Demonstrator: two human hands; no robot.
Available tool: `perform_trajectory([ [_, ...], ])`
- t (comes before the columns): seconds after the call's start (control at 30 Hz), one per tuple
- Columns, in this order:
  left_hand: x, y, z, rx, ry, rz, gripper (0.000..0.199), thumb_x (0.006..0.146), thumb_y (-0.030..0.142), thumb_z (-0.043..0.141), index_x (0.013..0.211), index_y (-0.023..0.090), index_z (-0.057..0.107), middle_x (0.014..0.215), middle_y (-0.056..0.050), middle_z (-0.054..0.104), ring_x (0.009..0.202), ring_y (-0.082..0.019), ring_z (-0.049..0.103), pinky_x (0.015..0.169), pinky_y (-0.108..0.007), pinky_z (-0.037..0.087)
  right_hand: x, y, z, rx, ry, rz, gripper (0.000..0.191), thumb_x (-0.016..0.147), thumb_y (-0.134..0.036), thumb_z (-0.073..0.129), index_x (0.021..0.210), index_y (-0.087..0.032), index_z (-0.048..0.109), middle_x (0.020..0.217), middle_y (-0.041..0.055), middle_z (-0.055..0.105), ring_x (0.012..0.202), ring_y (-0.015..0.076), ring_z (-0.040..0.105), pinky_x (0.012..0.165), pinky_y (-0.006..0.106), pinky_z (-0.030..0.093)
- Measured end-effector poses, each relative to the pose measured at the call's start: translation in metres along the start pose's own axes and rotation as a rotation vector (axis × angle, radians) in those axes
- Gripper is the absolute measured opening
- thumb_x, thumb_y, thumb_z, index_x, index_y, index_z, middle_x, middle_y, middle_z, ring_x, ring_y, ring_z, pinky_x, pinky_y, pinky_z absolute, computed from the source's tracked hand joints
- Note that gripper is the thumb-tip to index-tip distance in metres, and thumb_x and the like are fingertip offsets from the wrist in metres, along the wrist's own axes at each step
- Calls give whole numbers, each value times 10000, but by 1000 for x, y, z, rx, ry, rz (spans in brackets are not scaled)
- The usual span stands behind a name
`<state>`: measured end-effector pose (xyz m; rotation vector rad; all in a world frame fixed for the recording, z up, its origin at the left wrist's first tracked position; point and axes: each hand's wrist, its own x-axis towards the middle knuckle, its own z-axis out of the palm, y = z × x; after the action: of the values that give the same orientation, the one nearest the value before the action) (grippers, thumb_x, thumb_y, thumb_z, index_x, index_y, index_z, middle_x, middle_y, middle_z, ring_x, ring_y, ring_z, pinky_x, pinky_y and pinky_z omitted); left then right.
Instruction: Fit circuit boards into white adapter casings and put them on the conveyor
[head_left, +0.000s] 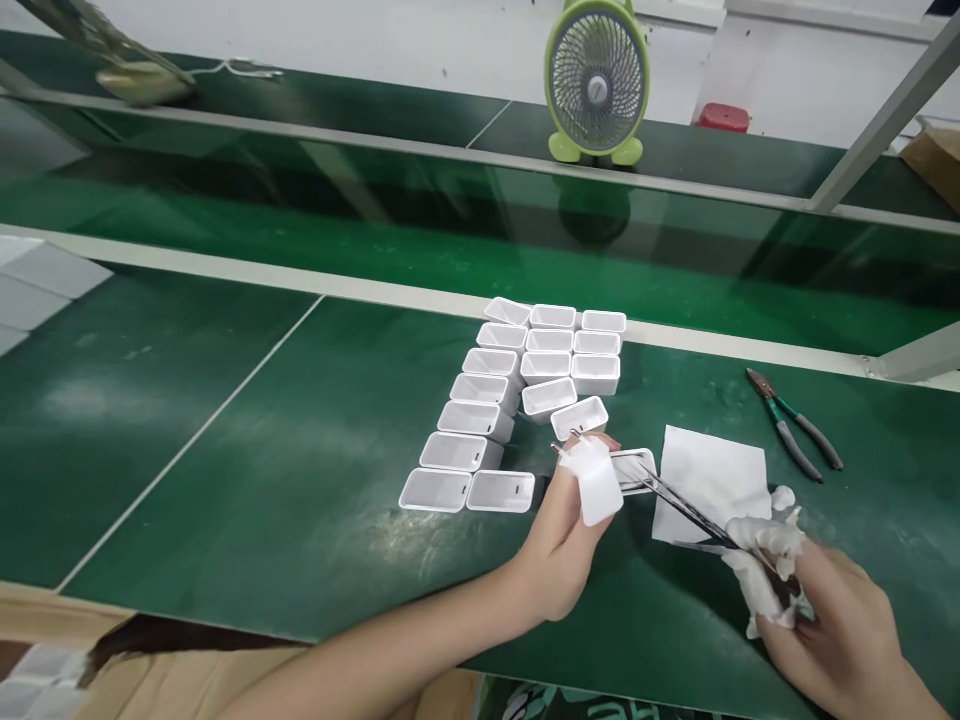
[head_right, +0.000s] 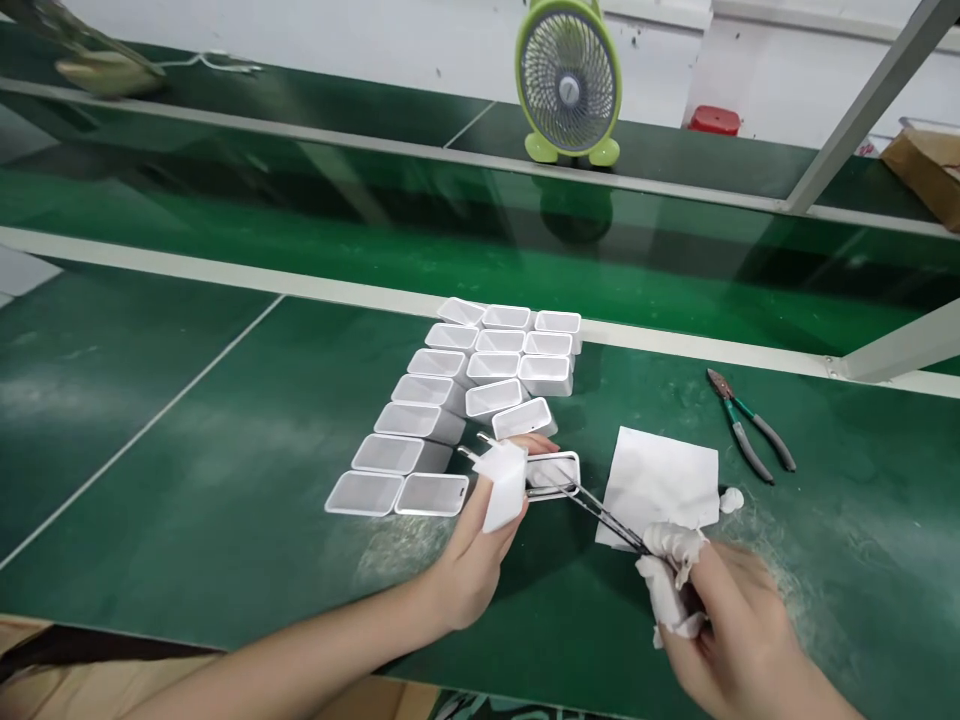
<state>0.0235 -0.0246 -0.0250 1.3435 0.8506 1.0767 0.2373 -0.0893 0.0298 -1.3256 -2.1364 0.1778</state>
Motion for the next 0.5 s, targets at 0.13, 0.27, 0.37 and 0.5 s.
perform_trajectory([
  [0.13, 1, -3, 0, 75, -2, 27, 234, 989, 360, 405, 1200, 299, 486, 1152, -55, 479, 1112, -225, 446, 965, -377, 366, 1, -4, 8, 22, 67, 19, 238, 859, -45, 477, 1043, -188, 524, 502, -48, 505, 405, 132, 457, 419, 251, 387],
  [0.27, 1, -5, 1, 107, -10, 36, 242, 982, 338, 409, 1211, 300, 477, 1176, -67, 466, 1141, -242, 430, 983, -399, 352, -3, -3, 11, -17, 109, 19, 213, 870, -58, 486, 1035, -184, 530, 510, -44, 499, 395, 124, 415, 397, 252, 362],
  [0.37, 1, -4, 1, 118, -14, 61, 234, 981, 331, 412, 1203, 300, 479, 1167, -67, 471, 1130, -243, 439, 970, -394, 361, -4, -3, 12, -11, 105, 14, 212, 866, -49, 493, 1036, -170, 528, 515, -37, 504, 407, 125, 423, 400, 250, 362],
  [0.5, 3, -2, 2, 141, -17, 85, 221, 986, 330, 393, 1191, 297, 471, 1147, -72, 468, 1114, -243, 439, 959, -396, 371, -4, -3, 11, -4, 79, 26, 188, 862, -49, 490, 986, -185, 527, 516, -39, 490, 416, 129, 410, 409, 252, 361],
])
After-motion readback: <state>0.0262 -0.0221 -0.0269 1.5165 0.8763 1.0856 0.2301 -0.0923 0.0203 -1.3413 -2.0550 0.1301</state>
